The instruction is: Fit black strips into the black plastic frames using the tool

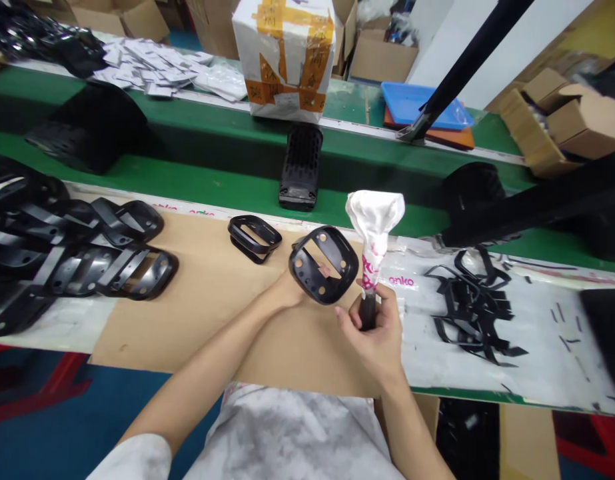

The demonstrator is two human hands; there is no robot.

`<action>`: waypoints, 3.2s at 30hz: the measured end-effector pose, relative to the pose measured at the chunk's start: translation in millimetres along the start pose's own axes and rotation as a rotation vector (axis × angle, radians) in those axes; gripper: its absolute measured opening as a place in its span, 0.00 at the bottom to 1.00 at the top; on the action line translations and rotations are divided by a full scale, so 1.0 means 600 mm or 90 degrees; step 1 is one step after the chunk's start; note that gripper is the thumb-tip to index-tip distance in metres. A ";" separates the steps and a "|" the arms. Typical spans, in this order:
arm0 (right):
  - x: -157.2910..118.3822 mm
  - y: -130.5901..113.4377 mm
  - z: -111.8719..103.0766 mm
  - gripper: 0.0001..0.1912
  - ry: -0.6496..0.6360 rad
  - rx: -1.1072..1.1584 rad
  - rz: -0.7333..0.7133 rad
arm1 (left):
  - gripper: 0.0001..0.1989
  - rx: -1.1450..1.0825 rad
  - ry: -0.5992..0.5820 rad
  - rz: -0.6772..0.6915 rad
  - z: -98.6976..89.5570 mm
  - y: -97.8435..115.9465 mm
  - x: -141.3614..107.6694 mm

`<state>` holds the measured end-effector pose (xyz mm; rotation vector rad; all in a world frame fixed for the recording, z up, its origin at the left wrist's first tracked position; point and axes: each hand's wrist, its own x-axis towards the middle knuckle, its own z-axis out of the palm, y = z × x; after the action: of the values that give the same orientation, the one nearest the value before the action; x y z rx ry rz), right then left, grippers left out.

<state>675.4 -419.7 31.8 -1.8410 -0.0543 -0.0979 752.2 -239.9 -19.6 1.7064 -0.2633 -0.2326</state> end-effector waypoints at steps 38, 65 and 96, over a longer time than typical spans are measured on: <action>-0.080 0.038 -0.110 0.32 -0.086 0.091 0.380 | 0.13 0.667 0.160 0.004 -0.012 0.008 0.012; -0.081 0.069 -0.100 0.31 -0.169 -0.121 0.251 | 0.10 0.691 0.174 0.014 -0.011 0.001 0.007; -0.104 0.045 -0.079 0.38 0.036 -0.049 0.292 | 0.14 0.736 0.159 0.012 0.001 -0.005 0.002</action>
<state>613.6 -471.5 12.3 -1.8812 0.4147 0.1723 753.2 -240.6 -22.6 2.8408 -0.2384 0.2094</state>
